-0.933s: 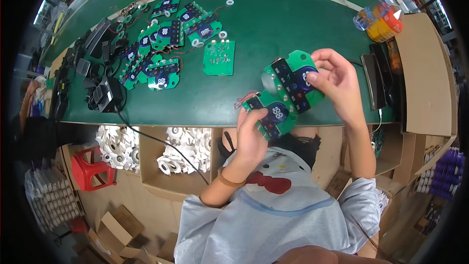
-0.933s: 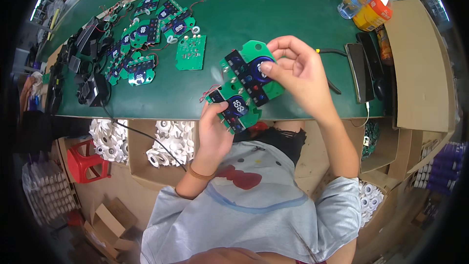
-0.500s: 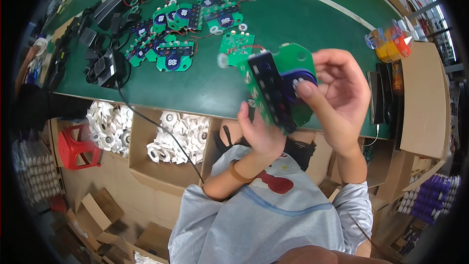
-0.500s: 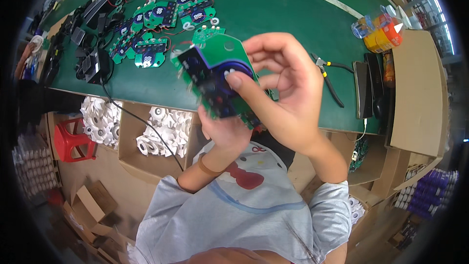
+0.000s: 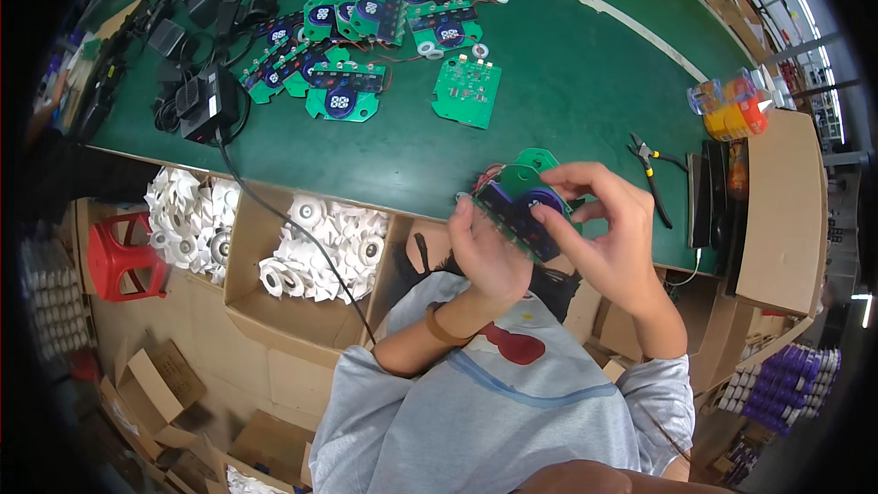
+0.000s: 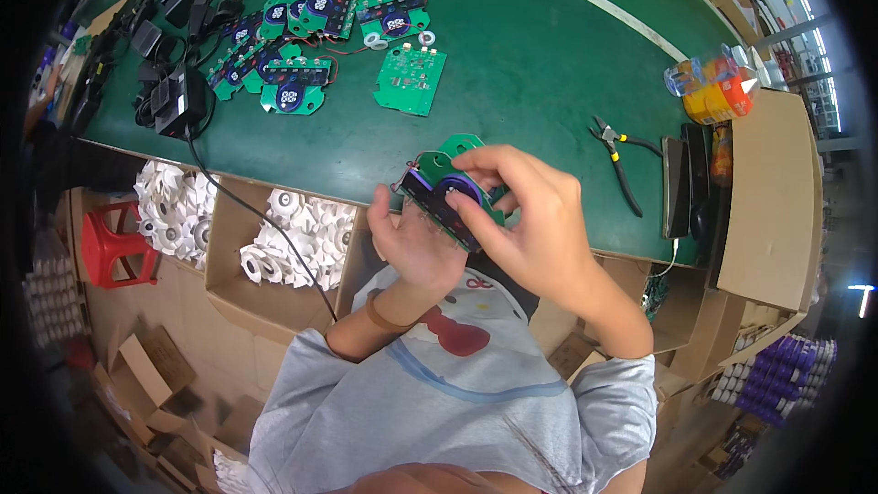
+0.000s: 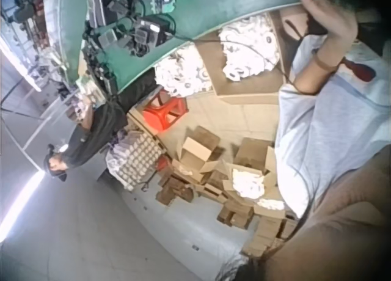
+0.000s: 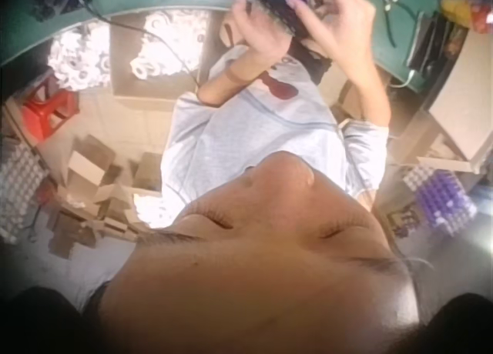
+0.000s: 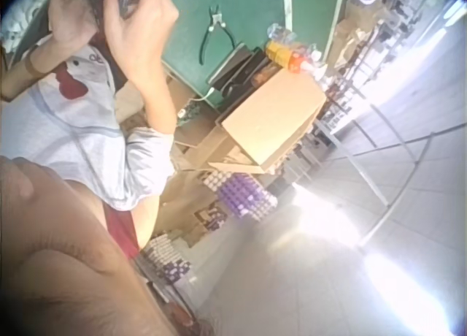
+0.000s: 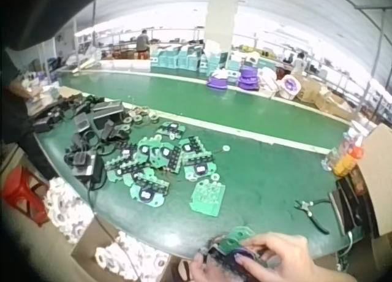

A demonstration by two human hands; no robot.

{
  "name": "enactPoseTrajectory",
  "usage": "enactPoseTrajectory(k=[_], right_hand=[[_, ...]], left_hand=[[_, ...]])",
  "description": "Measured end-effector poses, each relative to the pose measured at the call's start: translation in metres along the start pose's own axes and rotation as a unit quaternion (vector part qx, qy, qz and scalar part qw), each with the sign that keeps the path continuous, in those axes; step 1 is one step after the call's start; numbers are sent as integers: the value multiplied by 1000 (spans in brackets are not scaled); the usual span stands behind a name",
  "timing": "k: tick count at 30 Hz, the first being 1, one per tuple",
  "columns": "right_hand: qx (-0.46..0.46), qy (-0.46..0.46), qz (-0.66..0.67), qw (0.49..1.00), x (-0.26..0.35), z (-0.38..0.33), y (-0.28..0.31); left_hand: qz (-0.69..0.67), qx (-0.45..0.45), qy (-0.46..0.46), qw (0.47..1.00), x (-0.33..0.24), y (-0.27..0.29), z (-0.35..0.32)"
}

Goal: Assembling electronic components and wiring into plastic housings for an appliance.

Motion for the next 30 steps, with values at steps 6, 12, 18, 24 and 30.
enactPoseTrajectory(k=[6,12,18,24,30], right_hand=[[6,117,-115,987,9,-7,-9],[-22,247,-281,927,36,0,-12],[6,184,-162,970,-27,77,-15],[31,168,-280,945,-40,92,-69],[30,142,-308,940,-61,90,-69]], left_hand=[[-57,51,15,997,-3,2,1],[6,61,-2,998,-22,0,2],[-13,84,-17,996,-37,17,-2],[-1,-3,-27,1000,-52,32,-15],[-6,-1,-42,999,-57,33,-15]])
Point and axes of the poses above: each hand's wrist, its own z-axis towards the middle knuckle, its own y-axis out of the back of the hand, x = y × z, the point moved 6 cm from there along z, towards the middle knuckle, and after that the axes turned 12 degrees about z, right-handed, at the moved point
